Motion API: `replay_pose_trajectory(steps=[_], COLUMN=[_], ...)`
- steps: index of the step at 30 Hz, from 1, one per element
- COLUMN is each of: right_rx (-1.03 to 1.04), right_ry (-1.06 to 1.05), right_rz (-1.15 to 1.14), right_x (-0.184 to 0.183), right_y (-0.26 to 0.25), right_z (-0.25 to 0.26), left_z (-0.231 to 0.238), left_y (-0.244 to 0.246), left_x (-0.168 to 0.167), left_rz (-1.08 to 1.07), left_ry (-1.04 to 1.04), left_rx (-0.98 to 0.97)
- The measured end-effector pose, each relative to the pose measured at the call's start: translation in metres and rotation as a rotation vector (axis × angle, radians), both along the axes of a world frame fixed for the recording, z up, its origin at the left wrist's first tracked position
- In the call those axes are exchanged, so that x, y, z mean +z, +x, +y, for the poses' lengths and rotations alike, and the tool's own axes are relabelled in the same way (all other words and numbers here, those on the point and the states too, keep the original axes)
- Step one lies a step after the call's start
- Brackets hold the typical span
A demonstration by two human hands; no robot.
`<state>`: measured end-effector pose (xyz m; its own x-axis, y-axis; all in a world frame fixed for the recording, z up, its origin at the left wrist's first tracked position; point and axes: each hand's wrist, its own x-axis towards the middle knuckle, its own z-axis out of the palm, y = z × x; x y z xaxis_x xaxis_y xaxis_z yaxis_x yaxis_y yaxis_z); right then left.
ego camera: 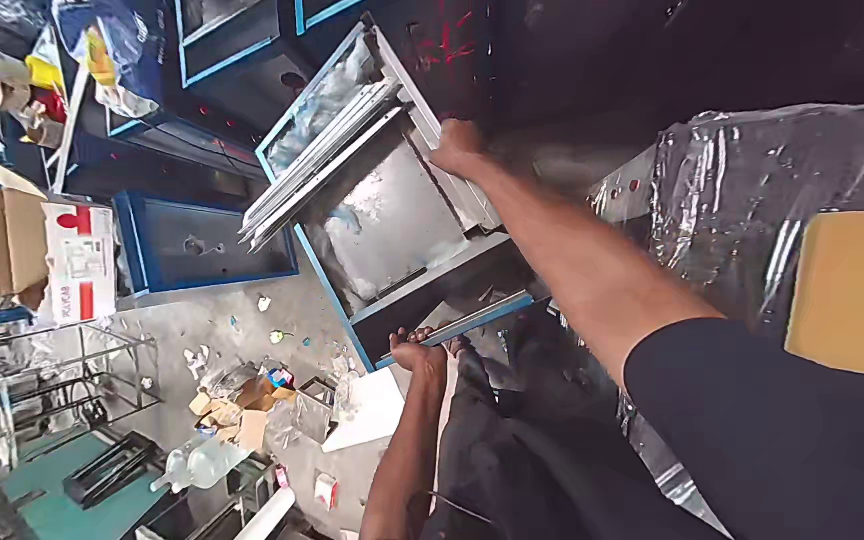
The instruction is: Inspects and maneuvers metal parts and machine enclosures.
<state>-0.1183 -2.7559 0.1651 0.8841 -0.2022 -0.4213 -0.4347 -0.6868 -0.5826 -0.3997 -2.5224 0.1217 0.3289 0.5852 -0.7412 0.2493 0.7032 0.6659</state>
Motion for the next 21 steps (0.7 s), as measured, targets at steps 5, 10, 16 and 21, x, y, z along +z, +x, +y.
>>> replay_pose_trajectory(steps=[5, 10, 16, 21], right_rx=[-0.185, -0.394, -0.610, -0.691], right_ry=[0.008, 0.010, 0.013, -0.063], right_rz=[0.029, 0.054, 0.072, 0.142], right_x=[0.007, 0.005, 0.004, 0.009], right_y=[-0.067, -0.138, -0.205, -0.224], right_z=[-0.018, -0.018, -0.007, -0.002], left_z=[0.033, 0.072, 0.110, 0.120], left_y=[-0.013, -0.022, -0.015, -0.001], left_x=[-0.006, -0.004, -0.001, 0.003], left_rz=[-0.007, 0.071, 0.137, 0.184], left_ry=[0.032, 0.060, 0.025, -0.038], left_rx=[-0.126, -0.275, -0.415, -0.481])
